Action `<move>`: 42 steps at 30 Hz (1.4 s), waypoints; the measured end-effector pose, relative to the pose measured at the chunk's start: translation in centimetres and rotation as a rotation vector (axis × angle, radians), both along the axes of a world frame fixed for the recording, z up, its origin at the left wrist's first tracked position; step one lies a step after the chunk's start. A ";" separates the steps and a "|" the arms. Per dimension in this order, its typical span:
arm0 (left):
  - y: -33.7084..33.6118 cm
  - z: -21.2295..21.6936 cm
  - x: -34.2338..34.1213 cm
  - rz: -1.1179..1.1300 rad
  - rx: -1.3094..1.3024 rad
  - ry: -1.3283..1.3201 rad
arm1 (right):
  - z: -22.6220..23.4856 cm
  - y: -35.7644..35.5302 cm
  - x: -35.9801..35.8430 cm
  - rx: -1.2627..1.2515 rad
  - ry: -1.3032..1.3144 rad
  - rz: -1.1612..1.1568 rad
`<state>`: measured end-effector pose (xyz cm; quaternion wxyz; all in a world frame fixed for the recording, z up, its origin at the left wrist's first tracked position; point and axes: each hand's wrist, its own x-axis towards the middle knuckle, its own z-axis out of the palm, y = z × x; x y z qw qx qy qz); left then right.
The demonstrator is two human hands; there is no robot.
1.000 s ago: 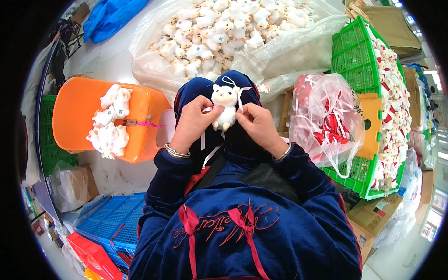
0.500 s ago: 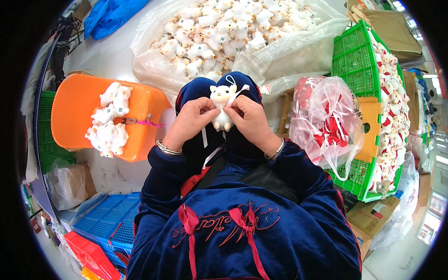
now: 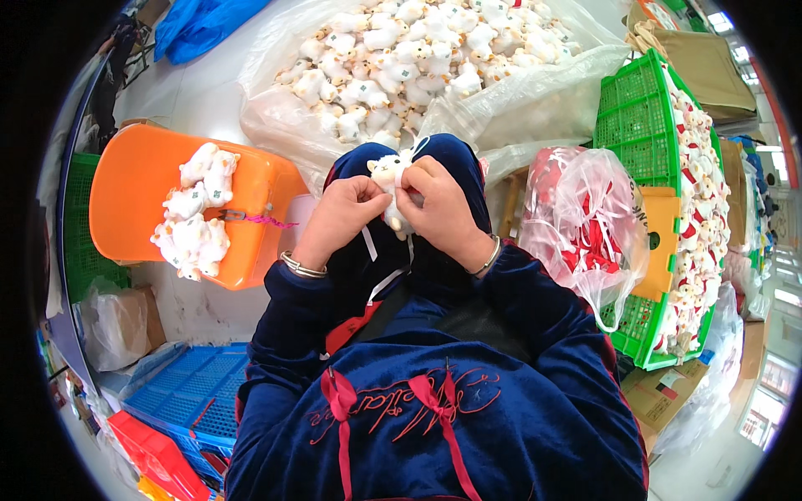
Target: The person ties red ribbons around the necks of small white plush toys. They pick up each toy, wrap and knot the ribbon, then place the finished toy into a green crate.
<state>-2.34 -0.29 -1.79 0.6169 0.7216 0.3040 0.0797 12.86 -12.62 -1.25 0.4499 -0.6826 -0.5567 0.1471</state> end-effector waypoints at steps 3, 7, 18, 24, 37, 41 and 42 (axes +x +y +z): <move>0.3 0.0 0.2 -0.043 0.025 0.051 | -0.4 -0.1 0.2 0.032 -0.010 0.004; 0.8 0.2 0.4 -0.062 -0.180 -0.010 | -0.4 -0.3 0.6 -0.014 0.129 0.013; 0.3 1.1 1.0 -0.010 -0.549 -0.207 | -1.3 -1.1 2.9 -0.104 0.598 0.131; -0.5 -0.4 1.1 -0.012 -0.553 -0.345 | -1.7 -1.4 3.5 -0.070 0.718 0.159; -1.6 -0.2 2.4 0.038 -0.373 -0.351 | -0.1 -0.4 3.9 -0.042 0.386 0.151; -2.6 -2.9 3.4 0.181 -0.264 -0.419 | 0.2 0.1 3.1 -0.076 0.573 0.044; -2.8 -2.7 3.6 0.211 -0.265 -0.413 | 0.3 0.1 3.0 -0.096 0.620 0.027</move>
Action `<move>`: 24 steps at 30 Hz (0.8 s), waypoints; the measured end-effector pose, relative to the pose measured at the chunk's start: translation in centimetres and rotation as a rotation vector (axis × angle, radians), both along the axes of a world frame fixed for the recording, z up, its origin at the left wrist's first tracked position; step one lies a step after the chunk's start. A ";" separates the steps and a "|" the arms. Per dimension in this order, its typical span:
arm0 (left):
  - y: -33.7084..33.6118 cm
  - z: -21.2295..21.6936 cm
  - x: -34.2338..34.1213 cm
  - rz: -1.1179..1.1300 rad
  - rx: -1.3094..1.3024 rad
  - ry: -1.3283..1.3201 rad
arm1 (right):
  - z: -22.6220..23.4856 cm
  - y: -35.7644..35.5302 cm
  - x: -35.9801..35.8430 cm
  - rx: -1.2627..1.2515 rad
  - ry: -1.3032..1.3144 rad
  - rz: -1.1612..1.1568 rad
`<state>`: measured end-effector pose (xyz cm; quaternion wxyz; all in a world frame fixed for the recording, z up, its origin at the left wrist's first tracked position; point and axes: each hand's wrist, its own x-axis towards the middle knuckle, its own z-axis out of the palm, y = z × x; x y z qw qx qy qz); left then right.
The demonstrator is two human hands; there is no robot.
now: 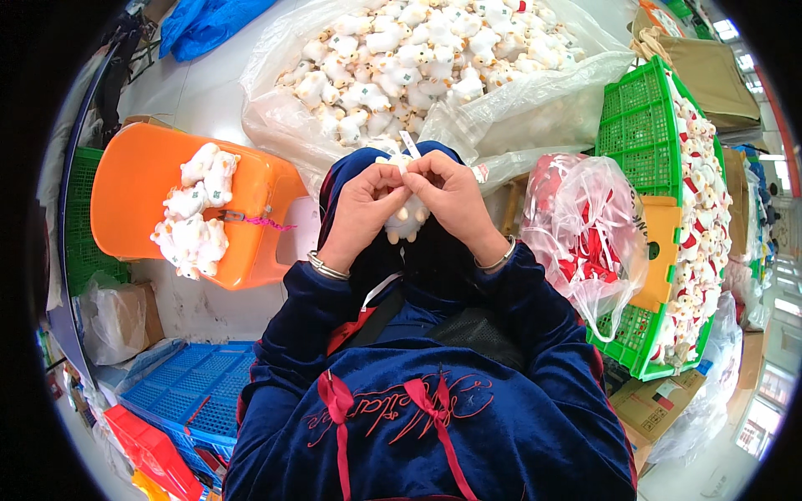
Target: The person ties red ribbons around the necks of small white plush toys. They pick up each toy, wrap and knot the ribbon, then place the finished toy into a green crate.
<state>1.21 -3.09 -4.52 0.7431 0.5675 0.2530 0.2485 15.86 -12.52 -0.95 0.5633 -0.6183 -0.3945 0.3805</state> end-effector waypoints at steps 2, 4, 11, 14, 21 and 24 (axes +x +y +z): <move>-0.3 0.7 0.1 0.034 -0.015 0.004 | -0.1 0.0 0.2 -0.017 0.009 0.011; -0.5 1.3 0.1 0.048 -0.031 -0.007 | 0.1 -0.1 0.5 -0.034 0.019 0.003; -0.5 1.2 -0.7 0.065 0.205 0.118 | 1.7 -0.7 3.2 -0.090 -0.524 0.048; -0.8 0.8 -1.0 0.070 0.209 0.055 | 3.2 -0.7 4.2 -0.137 -0.642 0.130; -0.2 0.0 -0.6 -0.010 0.342 0.159 | 5.6 -0.7 6.4 -0.263 -0.715 0.319; -0.3 0.2 -1.2 0.035 0.324 0.140 | 4.6 -0.1 6.5 -0.289 -0.735 0.499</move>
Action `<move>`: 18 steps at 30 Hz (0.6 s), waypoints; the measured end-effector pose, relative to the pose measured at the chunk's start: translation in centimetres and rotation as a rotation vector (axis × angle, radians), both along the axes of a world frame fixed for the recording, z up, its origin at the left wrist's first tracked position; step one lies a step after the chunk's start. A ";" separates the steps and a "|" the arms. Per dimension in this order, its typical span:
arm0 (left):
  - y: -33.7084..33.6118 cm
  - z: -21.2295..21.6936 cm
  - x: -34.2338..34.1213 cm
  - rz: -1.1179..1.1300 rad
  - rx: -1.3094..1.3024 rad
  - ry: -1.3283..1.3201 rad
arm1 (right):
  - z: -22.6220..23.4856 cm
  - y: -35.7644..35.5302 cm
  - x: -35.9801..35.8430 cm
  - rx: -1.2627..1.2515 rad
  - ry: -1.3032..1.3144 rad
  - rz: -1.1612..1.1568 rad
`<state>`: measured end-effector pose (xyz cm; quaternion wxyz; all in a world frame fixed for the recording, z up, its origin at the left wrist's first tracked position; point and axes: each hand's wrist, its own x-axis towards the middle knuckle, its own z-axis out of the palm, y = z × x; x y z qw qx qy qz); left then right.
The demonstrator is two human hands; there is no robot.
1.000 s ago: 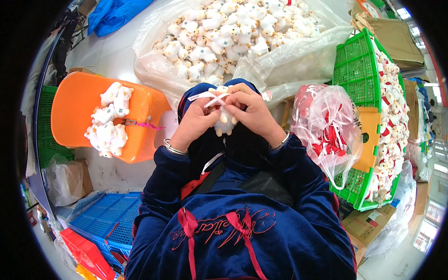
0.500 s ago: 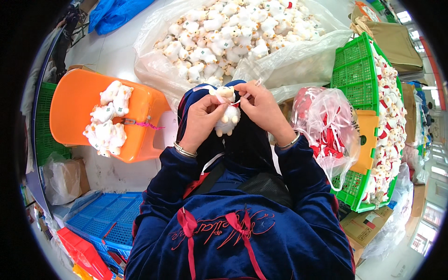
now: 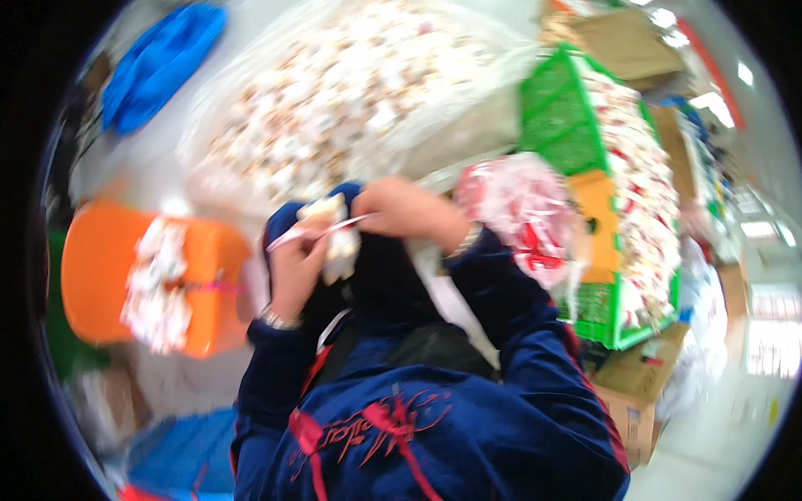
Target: The person ties red ribbons around the necks of small white plush toys. They pick up each toy, wrap and knot the ribbon, then place the finished toy into a green crate.
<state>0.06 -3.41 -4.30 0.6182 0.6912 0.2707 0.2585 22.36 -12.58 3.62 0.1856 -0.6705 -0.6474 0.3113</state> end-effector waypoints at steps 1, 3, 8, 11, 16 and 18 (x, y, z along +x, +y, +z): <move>0.0 -0.1 0.0 0.000 0.032 0.003 | 0.0 0.3 -0.1 0.040 -0.028 0.010; -0.2 0.1 0.4 0.044 0.067 -0.111 | -0.6 0.9 0.1 0.143 0.037 -0.002; 0.1 -1.5 0.2 0.002 0.079 -0.142 | -2.0 2.4 -0.1 0.451 0.214 -0.100; 0.2 -1.8 0.3 0.037 0.167 -0.103 | -2.1 3.1 -1.3 0.517 0.309 -0.150; 0.2 -1.6 0.2 0.036 0.298 -0.112 | -2.0 3.3 -3.8 0.278 0.766 -0.266; -0.2 -0.6 0.3 0.017 0.328 -0.116 | -0.7 3.3 -4.5 0.247 0.853 -0.361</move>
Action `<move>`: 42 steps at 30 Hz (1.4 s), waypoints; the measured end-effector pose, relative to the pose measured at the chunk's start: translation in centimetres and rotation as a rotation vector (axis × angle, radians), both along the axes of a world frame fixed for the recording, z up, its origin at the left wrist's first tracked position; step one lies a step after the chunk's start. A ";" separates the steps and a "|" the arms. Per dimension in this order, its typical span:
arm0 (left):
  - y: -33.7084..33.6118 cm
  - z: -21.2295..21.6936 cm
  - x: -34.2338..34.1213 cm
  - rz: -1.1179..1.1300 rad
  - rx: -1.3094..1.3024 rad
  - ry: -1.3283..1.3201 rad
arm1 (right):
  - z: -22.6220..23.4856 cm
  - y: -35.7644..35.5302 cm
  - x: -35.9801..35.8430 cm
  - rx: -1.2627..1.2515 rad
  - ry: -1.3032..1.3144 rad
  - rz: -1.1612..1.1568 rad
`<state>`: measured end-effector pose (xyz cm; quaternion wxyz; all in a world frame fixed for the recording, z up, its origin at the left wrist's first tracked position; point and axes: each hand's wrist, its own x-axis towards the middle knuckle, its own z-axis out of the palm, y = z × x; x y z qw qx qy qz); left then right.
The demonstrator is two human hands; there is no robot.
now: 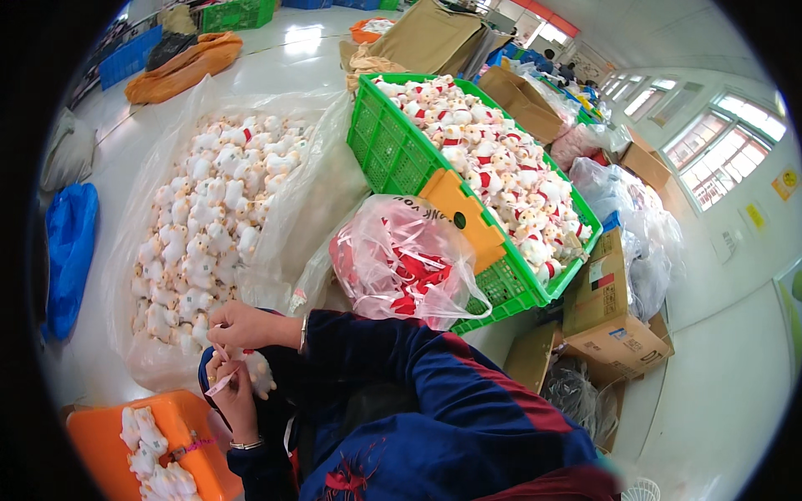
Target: The person ties red ribbons around the necks of small white plush toys. They pick up each toy, wrap and knot the ribbon, then place the finished toy into a green crate.
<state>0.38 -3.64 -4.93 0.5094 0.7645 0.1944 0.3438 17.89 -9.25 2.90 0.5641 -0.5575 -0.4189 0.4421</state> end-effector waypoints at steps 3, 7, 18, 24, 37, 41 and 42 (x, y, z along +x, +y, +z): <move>-0.2 0.8 0.1 -0.037 0.001 0.023 | -1.8 0.3 0.2 -0.025 0.021 -0.127; 0.3 0.0 -0.1 -0.031 0.066 0.036 | -2.3 0.3 0.3 -0.018 0.241 -0.146; 0.5 1.9 -0.3 -0.025 -0.107 0.147 | -4.5 -1.2 0.5 -0.141 -0.537 -0.063; 1.3 1.5 -0.1 0.014 0.407 0.143 | -3.6 -1.5 1.3 -0.217 -0.615 0.116; 1.1 1.2 0.2 0.041 0.100 0.099 | -2.6 -2.0 0.9 0.157 -0.763 -0.121; 1.0 1.6 0.2 0.033 -0.070 0.134 | -0.3 -3.0 0.4 0.183 -0.661 0.016; 1.1 1.6 0.2 0.020 -0.038 0.137 | -0.8 -3.0 0.1 0.214 -0.629 0.027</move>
